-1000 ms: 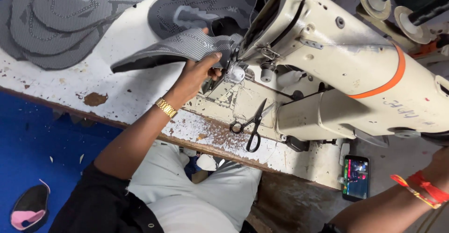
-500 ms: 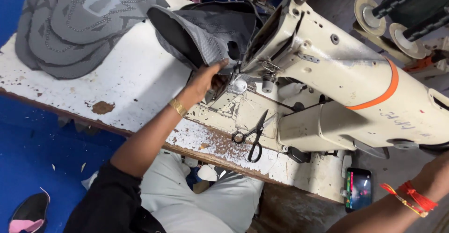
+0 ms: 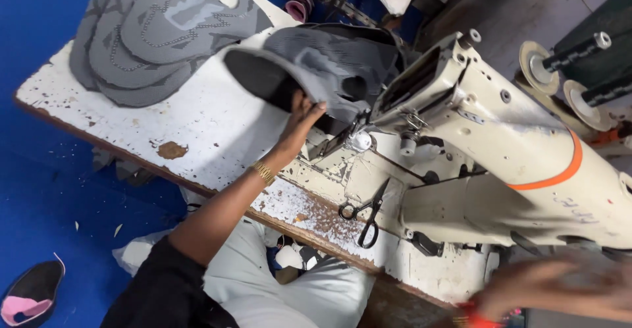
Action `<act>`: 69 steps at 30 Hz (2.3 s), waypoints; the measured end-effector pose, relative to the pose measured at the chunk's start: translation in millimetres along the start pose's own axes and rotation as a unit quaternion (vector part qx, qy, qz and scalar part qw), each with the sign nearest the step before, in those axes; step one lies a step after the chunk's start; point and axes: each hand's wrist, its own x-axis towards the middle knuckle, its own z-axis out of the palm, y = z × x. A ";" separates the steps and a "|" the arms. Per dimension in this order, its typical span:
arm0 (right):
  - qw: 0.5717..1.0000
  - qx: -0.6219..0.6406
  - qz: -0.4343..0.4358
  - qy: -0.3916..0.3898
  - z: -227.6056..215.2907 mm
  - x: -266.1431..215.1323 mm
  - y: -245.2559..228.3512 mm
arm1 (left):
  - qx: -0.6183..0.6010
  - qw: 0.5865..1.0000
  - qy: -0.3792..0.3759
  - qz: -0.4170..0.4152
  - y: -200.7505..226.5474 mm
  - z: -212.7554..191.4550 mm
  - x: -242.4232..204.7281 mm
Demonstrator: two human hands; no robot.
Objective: The person sews the upper part of a grey sneaker using a sewing machine, guiding the shoe under the needle and trimming threads with scissors. They repeat this process for multiple shoes, handling each one individually.
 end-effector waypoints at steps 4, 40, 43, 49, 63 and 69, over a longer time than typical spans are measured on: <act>0.992 0.068 0.023 -0.105 47.3 -133.1 -73.4 | -0.050 0.996 -0.059 -0.049 18.7 8.9 14.9; 0.912 0.166 0.094 -0.364 84.8 -229.4 -166.3 | 0.305 0.925 0.215 0.068 185.0 -266.2 60.5; 0.916 0.177 0.086 -0.349 83.7 -235.1 -162.4 | 0.341 0.907 0.170 0.180 218.9 -247.4 21.9; 0.907 0.212 0.081 -0.355 81.4 -228.0 -160.0 | 0.408 0.887 0.161 0.147 293.5 -231.0 -77.6; 0.672 0.444 0.334 -0.490 80.7 -142.0 -143.7 | 0.142 0.940 -0.256 -0.173 164.0 -190.3 -159.7; 0.588 0.472 0.489 -0.438 79.5 -195.6 -124.6 | 0.300 0.908 -0.230 -0.180 156.6 -143.7 -149.1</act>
